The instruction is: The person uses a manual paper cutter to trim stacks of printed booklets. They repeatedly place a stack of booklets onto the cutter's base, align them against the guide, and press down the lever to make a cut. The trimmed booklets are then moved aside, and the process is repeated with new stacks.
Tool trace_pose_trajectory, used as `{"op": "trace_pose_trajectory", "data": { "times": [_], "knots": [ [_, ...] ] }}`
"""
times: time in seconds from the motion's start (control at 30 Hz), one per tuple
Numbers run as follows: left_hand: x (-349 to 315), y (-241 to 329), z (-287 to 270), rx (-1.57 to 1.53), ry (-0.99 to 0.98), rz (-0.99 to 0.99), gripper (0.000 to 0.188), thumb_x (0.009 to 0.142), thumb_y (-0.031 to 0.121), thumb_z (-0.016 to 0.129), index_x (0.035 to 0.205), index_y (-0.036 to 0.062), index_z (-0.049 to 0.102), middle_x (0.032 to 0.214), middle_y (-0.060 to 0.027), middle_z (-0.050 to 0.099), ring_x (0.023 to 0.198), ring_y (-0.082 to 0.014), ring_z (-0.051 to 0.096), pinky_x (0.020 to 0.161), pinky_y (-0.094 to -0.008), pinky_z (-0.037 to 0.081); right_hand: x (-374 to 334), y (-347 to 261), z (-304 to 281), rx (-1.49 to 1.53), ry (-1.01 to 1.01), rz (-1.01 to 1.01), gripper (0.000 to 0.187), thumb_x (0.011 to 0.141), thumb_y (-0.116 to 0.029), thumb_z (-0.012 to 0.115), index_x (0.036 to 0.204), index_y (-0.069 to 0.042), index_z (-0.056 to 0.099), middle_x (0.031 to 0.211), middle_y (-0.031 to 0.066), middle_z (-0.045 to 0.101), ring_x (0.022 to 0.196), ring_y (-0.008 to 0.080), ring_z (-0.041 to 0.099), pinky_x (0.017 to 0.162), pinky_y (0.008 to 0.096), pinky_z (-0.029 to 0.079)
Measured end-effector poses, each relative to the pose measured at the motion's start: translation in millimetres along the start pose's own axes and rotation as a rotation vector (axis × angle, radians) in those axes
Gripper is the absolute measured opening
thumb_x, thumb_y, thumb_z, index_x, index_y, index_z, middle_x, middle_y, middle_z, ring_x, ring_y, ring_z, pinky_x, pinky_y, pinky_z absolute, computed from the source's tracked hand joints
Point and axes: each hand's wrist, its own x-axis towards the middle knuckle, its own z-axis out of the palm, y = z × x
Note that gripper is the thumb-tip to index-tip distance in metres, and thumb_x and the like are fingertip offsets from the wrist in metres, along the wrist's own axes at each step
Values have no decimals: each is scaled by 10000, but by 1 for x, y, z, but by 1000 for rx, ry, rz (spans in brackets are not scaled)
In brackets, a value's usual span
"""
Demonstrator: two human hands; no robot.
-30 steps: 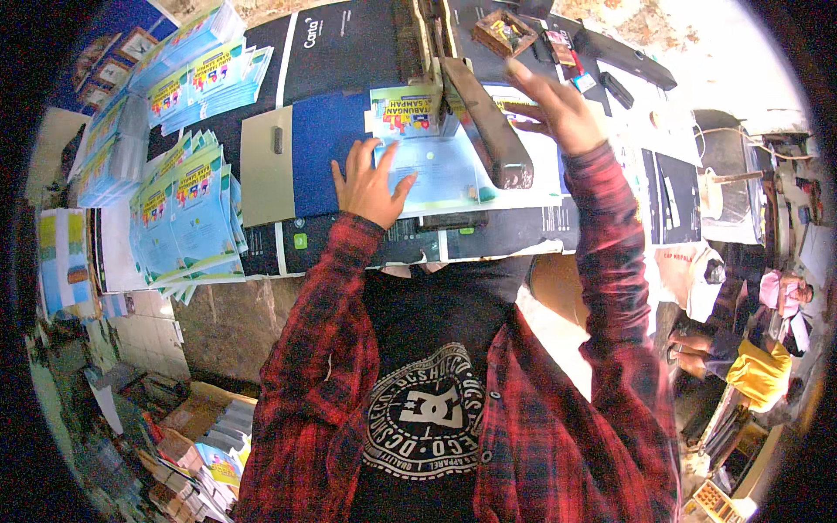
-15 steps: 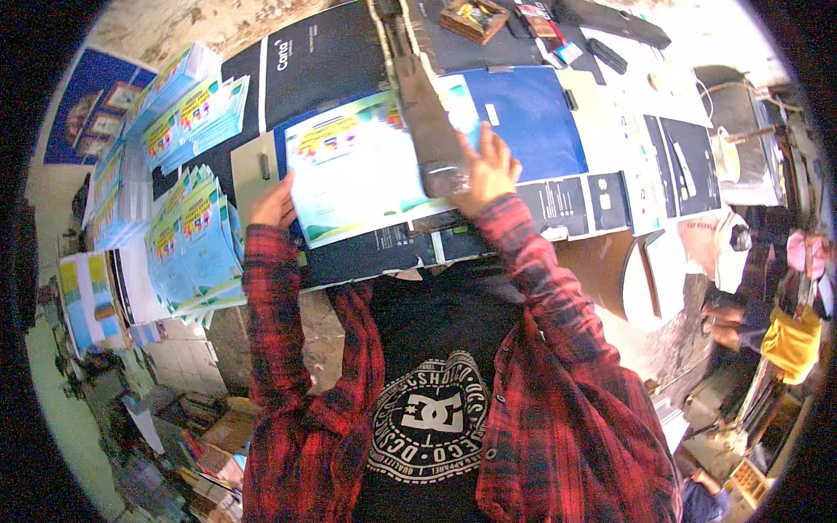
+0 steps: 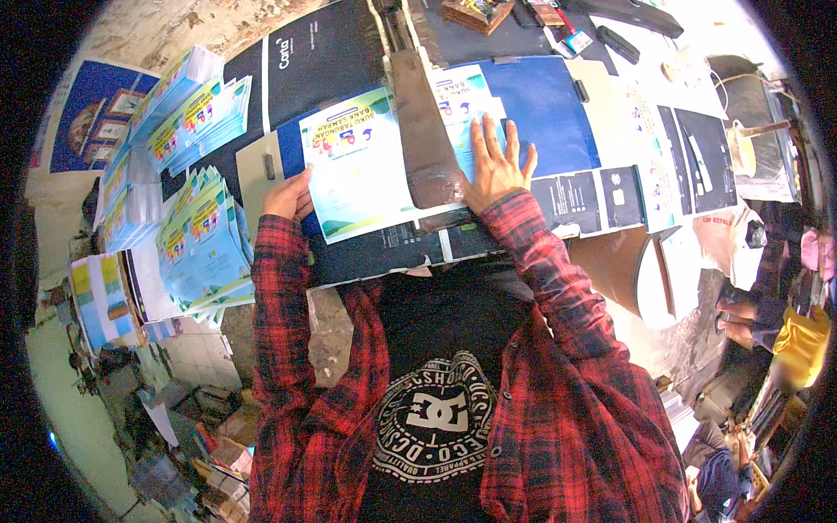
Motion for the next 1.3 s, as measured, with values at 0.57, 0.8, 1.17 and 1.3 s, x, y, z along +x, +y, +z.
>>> {"op": "trace_pose_trajectory", "data": {
  "times": [0.57, 0.8, 1.17, 1.3],
  "knots": [
    [-55, -50, 116, 1051, 154, 1034, 787, 899, 524, 536, 1423, -44, 387, 1540, -172, 319, 1434, -332, 275, 1143, -555, 186, 70, 24, -104, -3, 440, -653, 530, 885, -202, 614, 1396, -152, 481, 1289, 152, 574, 1153, 370, 579, 880, 433, 523],
    [-56, -49, 118, 1107, 176, 970, 767, 886, 521, 537, 1403, -35, 423, 1546, -157, 311, 1450, -293, 244, 1154, -539, 163, 50, -101, -211, -35, -237, -493, 528, 1011, -343, 438, 1410, 2, 406, 1396, 325, 431, 1288, 437, 456, 1075, 410, 385],
    [-62, -67, 121, 1156, 224, 986, 806, 849, 571, 570, 1412, 9, 440, 1542, -113, 349, 1428, -254, 310, 1152, -511, 169, -22, -80, -64, 188, 232, -334, 975, 765, -404, 727, 1457, 101, 262, 1497, 321, 288, 1347, 440, 378, 1096, 463, 326],
    [-55, -52, 124, 1114, 240, 1018, 786, 857, 531, 563, 1418, -1, 422, 1546, -119, 332, 1438, -261, 282, 1154, -518, 151, -13, -81, -67, 202, 253, -334, 987, 751, -403, 719, 1472, 76, 245, 1523, 293, 256, 1381, 438, 325, 1117, 497, 289]
  ]
}}
